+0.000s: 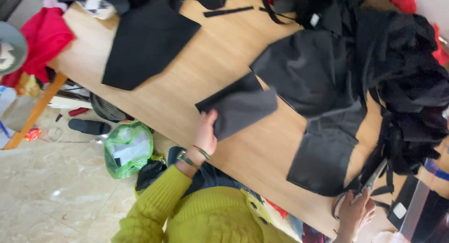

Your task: The person measures and cuts a piece of black fabric using a ruler and scissors. They then retrieve a white fabric from a green bag, unfold it on the table, and use a ruler and pen to mark a pattern on it.

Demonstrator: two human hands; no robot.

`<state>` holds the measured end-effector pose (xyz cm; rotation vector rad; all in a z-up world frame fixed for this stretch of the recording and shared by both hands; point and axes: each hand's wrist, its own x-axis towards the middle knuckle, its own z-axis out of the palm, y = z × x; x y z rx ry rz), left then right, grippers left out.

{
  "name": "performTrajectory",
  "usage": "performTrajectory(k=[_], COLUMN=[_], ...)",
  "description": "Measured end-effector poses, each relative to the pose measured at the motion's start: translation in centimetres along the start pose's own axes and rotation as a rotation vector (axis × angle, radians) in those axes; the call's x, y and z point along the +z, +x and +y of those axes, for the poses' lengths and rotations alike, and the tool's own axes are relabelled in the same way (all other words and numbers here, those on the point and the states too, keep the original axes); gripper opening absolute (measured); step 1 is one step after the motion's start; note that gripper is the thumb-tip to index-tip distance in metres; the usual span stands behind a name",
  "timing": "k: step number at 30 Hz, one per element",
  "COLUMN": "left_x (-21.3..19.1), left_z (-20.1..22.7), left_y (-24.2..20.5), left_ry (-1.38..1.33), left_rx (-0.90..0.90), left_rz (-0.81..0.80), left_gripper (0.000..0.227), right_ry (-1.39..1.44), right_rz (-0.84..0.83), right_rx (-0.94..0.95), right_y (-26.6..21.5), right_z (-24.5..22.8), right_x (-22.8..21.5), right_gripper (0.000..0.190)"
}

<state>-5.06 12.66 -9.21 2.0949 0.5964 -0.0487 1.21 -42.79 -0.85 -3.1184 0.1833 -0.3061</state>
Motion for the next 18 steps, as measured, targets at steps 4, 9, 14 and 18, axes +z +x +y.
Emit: performTrajectory(k=[4, 9, 14, 18], left_x=[-14.0, -31.0, -34.3, -28.2], left_z=[3.4, 0.7, 1.8, 0.4], left_y=[4.7, 8.0, 9.0, 9.1], left_ry=[-1.89, -1.37, -0.98, -0.148], left_rx=[-0.516, 0.31, 0.467, 0.48], left_rz=[0.219, 1.064, 1.194, 0.737], left_gripper=[0.034, 0.02, 0.059, 0.056], right_ry=[0.131, 0.349, 0.407, 0.493], right_rz=[0.096, -0.041, 0.048, 0.107], right_rx=[-0.174, -0.088, -0.001, -0.016], right_y=[1.3, 1.3, 2.2, 5.0], right_z=[-5.7, -13.4, -17.6, -23.0], right_x=[0.8, 0.3, 3.6, 3.3], right_gripper=[0.062, 0.072, 0.078, 0.08])
